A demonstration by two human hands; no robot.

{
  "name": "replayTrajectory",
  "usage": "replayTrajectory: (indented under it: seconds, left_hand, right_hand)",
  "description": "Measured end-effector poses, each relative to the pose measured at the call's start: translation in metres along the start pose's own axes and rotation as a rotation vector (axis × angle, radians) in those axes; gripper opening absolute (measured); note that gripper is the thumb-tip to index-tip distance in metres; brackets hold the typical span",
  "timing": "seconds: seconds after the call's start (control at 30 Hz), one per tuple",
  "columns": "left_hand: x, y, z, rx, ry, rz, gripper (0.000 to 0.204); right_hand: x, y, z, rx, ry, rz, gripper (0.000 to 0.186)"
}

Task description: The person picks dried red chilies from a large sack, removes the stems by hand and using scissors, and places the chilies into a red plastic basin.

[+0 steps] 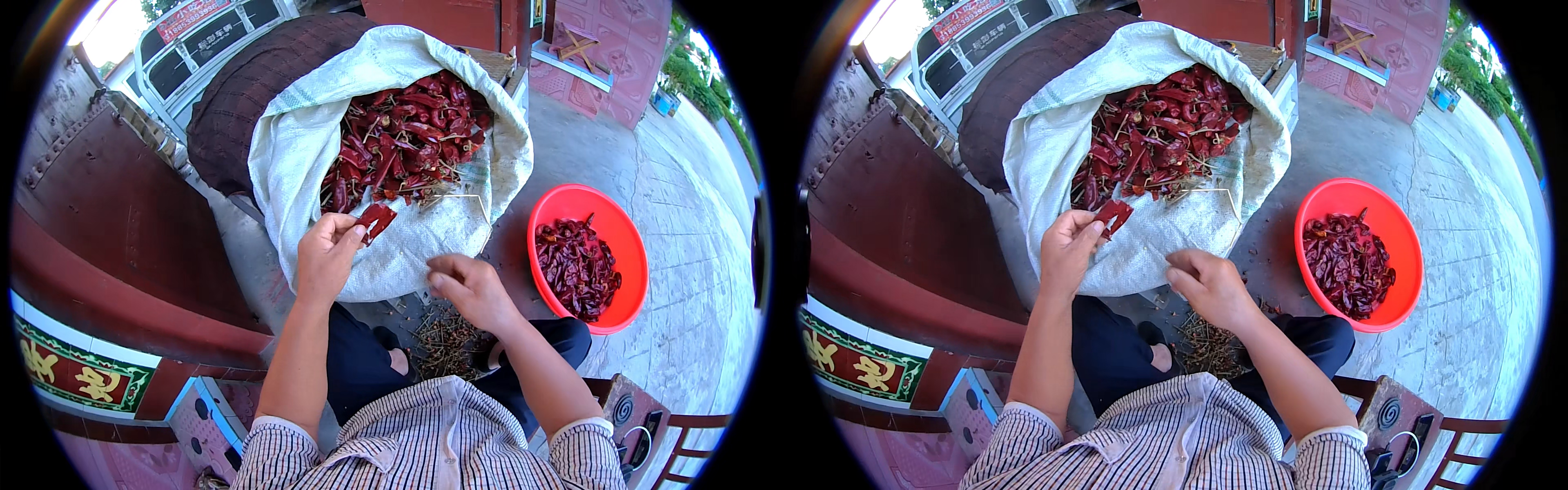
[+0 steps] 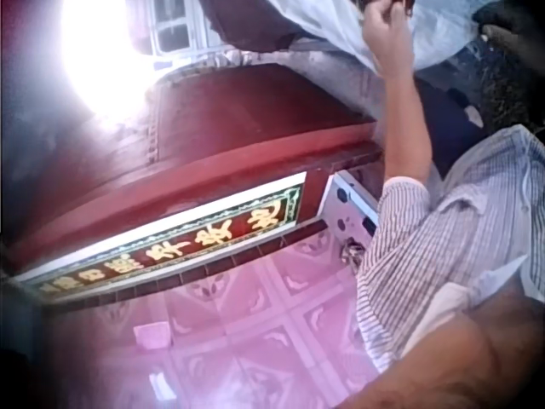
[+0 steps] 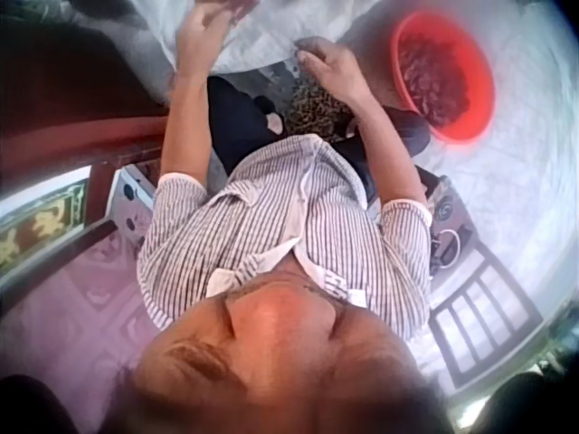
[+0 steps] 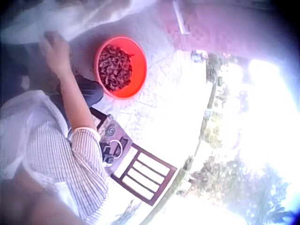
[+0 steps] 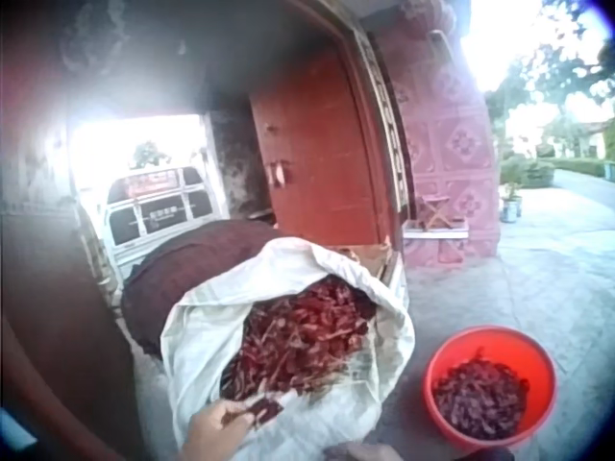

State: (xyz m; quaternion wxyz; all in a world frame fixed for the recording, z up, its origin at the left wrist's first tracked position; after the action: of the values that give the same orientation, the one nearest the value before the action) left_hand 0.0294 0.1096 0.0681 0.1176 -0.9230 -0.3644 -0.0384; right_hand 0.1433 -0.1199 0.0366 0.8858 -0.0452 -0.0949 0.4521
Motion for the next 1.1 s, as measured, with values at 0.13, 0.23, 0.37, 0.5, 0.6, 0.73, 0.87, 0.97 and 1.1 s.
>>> replayTrajectory:
  seconds: [0.13, 0.23, 0.37, 0.5, 0.6, 0.73, 0.87, 0.97, 1.1]
  left_hand:
    - [-0.003, 0.004, 0.001, -0.251, -0.152, 0.117, 0.011]
    - [-0.009, 0.016, 0.002, -0.224, -0.181, 0.165, 0.010]
    - [-0.019, 0.031, 0.000, -0.017, -0.042, 0.268, 0.019]
    - [-0.018, 0.029, 0.004, -0.061, -0.038, 0.269, 0.027]
    - [-0.013, 0.030, 0.007, -0.042, -0.038, 0.239, 0.026]
    - [0.001, 0.036, 0.002, 0.049, 0.050, 0.229, 0.025]
    - [0.011, 0.037, -0.008, 0.240, 0.221, 0.164, 0.024]
    - [0.011, 0.045, -0.023, 0.600, 0.397, 0.164, 0.028]
    - [0.029, 0.093, -0.040, 1.043, 0.773, 0.352, 0.016]
  right_hand:
    - [0.038, 0.025, 0.011, 0.256, 0.032, -0.033, 0.051]
    - [0.054, 0.034, 0.021, 0.427, 0.071, -0.013, 0.060]
    - [0.063, 0.039, -0.004, 0.685, 0.134, -0.032, 0.033]
    - [0.057, 0.018, -0.010, 0.901, 0.192, -0.117, 0.016]
    - [0.046, -0.002, -0.012, 0.986, 0.196, -0.180, 0.016]
    - [0.033, -0.041, -0.010, 0.922, 0.171, -0.296, 0.016]
    - [0.027, -0.110, -0.021, 0.518, 0.109, -0.479, 0.023]
    - [0.007, -0.171, -0.032, -0.168, 0.045, -0.696, 0.036]
    - [-0.015, -0.193, -0.014, -0.780, -0.096, -0.779, 0.053]
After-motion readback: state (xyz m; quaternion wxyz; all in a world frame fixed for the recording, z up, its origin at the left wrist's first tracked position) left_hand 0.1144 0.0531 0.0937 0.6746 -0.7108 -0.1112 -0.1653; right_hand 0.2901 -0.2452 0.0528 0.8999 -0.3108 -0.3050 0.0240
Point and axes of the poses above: each hand's wrist, its own x-axis towards the middle knuckle, its own y-axis out of the palm, z = x × y, the point moved 1 cm from there along x, towards the middle knuckle, and after that the axes turned 4 degrees about -y, right-handed, at the moved point
